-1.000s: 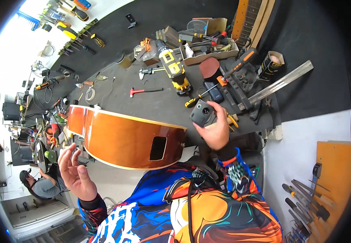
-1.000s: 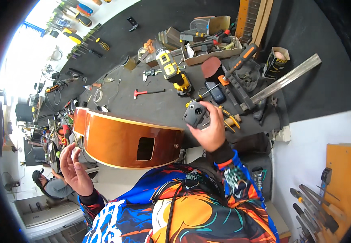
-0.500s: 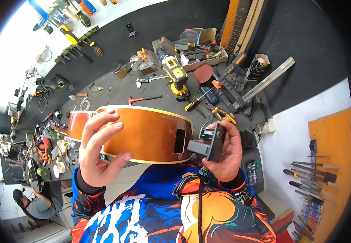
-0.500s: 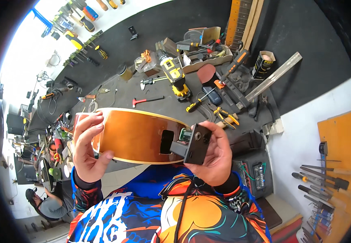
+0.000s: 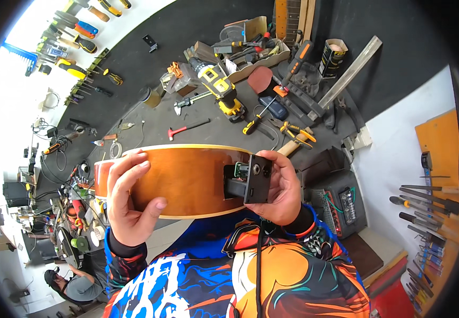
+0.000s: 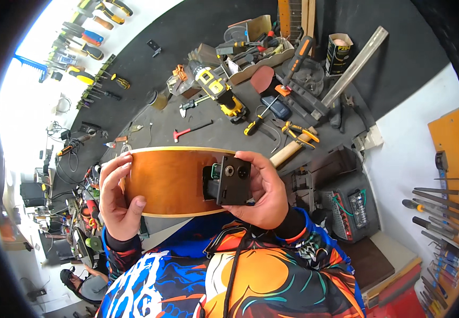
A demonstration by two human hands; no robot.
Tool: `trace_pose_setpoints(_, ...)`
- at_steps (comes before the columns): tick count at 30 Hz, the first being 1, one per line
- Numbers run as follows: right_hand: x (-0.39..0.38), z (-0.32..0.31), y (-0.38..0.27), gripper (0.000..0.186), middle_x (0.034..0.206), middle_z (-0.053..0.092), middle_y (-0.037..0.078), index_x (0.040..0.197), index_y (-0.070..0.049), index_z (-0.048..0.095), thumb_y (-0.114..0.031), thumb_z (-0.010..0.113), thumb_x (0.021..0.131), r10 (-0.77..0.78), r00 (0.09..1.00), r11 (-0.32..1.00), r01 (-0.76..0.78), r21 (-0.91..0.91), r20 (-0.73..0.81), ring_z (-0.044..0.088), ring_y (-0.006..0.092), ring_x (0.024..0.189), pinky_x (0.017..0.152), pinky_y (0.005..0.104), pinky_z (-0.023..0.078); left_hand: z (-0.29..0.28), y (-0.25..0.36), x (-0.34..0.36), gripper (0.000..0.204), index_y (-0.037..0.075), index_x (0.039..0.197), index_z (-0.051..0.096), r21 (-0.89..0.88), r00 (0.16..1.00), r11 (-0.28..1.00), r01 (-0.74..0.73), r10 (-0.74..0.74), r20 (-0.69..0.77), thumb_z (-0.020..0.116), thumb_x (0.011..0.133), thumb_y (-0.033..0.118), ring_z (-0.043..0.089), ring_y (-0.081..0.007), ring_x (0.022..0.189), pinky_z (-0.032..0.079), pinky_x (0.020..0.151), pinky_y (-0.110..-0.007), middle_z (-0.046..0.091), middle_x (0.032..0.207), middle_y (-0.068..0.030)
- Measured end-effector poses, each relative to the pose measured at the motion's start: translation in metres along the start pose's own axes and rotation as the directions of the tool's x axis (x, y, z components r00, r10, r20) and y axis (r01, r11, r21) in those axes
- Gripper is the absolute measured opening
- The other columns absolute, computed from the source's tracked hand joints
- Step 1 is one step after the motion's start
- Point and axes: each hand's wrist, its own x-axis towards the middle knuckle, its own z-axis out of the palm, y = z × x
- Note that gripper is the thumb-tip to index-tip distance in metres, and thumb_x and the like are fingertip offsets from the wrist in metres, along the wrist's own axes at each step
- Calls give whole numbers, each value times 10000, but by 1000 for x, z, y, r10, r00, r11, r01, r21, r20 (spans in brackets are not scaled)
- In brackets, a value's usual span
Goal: The person cleans the back of an acoustic guitar with a cloth and then uses a screwdriver to tighten screws on the guitar's output jack plate. The person handles the guitar and tools directly, performing maintenance on the instrument's electronics.
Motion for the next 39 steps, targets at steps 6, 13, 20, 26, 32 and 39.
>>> trace_pose_setpoints(6,-2,0,10,818,1308,461,114,1383,-39,398,51,803,678,33,999,993,-31,-115,20,524,198,1191,1030,339,424,8,3,4,525,7,1205,586,36,993,999,21,-17,-116,753,812,312,480,-313,1118,374,974,-428,573,1241,-166)
trace_pose_setpoints(13,2,4,11,808,1315,477,114,1354,-50,449,-11,835,645,26,1000,965,-29,-262,-12,475,243,1243,1059,348,390,3,1,1,539,-34,1287,506,27,999,999,47,-47,-13,679,889,286,454,-293,1268,313,1106,-421,462,1335,-199)
trace_pose_setpoints(20,8,8,15,840,1352,522,124,1363,-65,435,-73,862,640,-68,997,948,78,-310,45,396,303,1305,1120,411,302,6,1,2,542,-33,1291,503,-7,997,997,71,-71,-43,678,893,291,450,-293,1276,312,1106,-421,453,1342,-206)
trace_pose_setpoints(26,9,3,8,836,1273,544,116,1334,-60,486,-168,897,614,-98,993,889,115,-442,60,427,324,1235,1069,428,327,8,-1,1,559,-37,1305,494,-39,995,996,86,-88,-55,673,898,302,454,-296,1285,316,1105,-417,449,1356,-208)
trace_pose_setpoints(32,12,-1,2,817,1222,548,112,1305,-56,528,-202,915,600,-26,998,919,43,-392,49,470,296,1160,1028,403,358,7,-3,-1,568,-40,1308,492,-18,994,996,89,-90,-61,671,898,309,458,-298,1286,317,1104,-410,453,1362,-208)
trace_pose_setpoints(39,7,-2,10,814,1244,552,108,1309,-60,526,-200,912,606,12,1000,976,-11,-216,4,460,297,1174,1041,395,346,7,-2,-2,565,-47,1303,495,-20,993,995,93,-94,-75,665,900,311,459,-302,1287,314,1107,-414,461,1355,-208)
